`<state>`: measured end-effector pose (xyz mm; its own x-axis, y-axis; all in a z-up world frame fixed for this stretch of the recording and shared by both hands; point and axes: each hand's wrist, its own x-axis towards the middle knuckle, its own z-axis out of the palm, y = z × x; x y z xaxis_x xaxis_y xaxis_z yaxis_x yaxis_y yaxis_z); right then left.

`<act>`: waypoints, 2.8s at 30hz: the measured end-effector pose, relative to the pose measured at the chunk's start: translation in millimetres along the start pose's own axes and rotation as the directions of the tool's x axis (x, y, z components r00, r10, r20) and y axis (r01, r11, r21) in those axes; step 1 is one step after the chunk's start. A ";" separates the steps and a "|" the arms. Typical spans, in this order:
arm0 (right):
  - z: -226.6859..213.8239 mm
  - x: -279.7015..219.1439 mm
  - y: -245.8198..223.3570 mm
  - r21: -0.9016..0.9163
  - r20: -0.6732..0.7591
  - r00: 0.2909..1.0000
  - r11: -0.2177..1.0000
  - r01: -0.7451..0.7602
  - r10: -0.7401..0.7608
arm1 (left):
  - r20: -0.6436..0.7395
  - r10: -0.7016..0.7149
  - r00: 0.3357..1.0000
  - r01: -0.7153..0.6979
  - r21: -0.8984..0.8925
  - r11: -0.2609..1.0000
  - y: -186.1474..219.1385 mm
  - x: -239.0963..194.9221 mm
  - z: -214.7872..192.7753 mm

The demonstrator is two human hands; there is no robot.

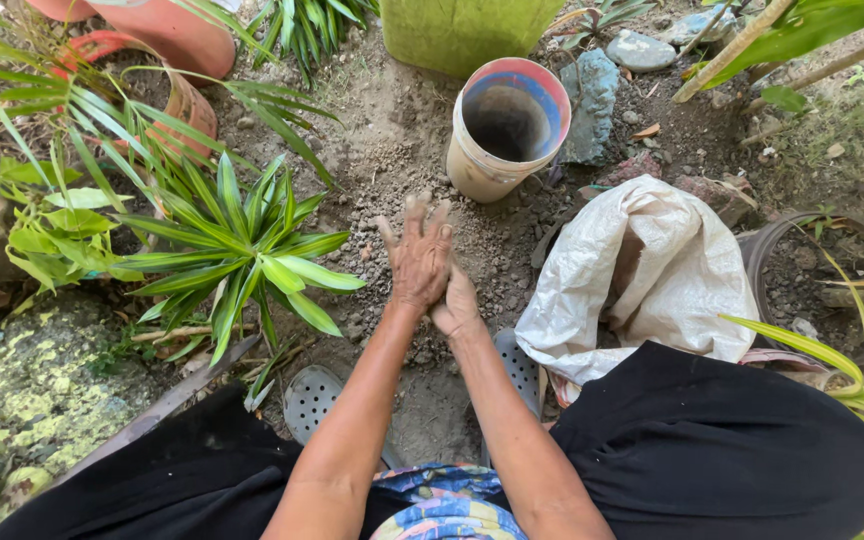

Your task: The person sits on the ground and pours soil from a bucket onto the dirt. They then use their hands to break up clumps of soil and smooth the surface, preparing the ground for planting.

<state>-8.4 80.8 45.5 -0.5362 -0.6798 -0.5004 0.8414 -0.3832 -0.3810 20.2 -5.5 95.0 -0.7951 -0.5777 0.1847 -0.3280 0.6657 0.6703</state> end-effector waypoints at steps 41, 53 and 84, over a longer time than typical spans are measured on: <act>-6.1 12.3 -80.9 -0.247 0.074 0.997 0.969 0.011 0.008 | 0.382 -0.113 0.917 0.070 0.123 0.990 -122.1 135.2 125.4; -26.6 12.0 -55.5 -0.246 0.169 0.984 0.965 0.088 -0.047 | 0.262 -0.062 0.963 0.047 0.064 0.997 -114.1 37.6 86.1; -33.8 -4.3 -44.2 -0.225 0.019 0.995 0.969 0.104 -0.103 | 0.475 -0.493 0.729 0.624 -0.758 0.192 -94.1 -29.5 55.7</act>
<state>-45.5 121.7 38.2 -0.6182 -0.6489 -0.4435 0.7442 -0.3017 -0.5959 46.1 -24.8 -13.4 -0.6599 -0.5253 -0.5372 -0.1723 -0.5902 0.7887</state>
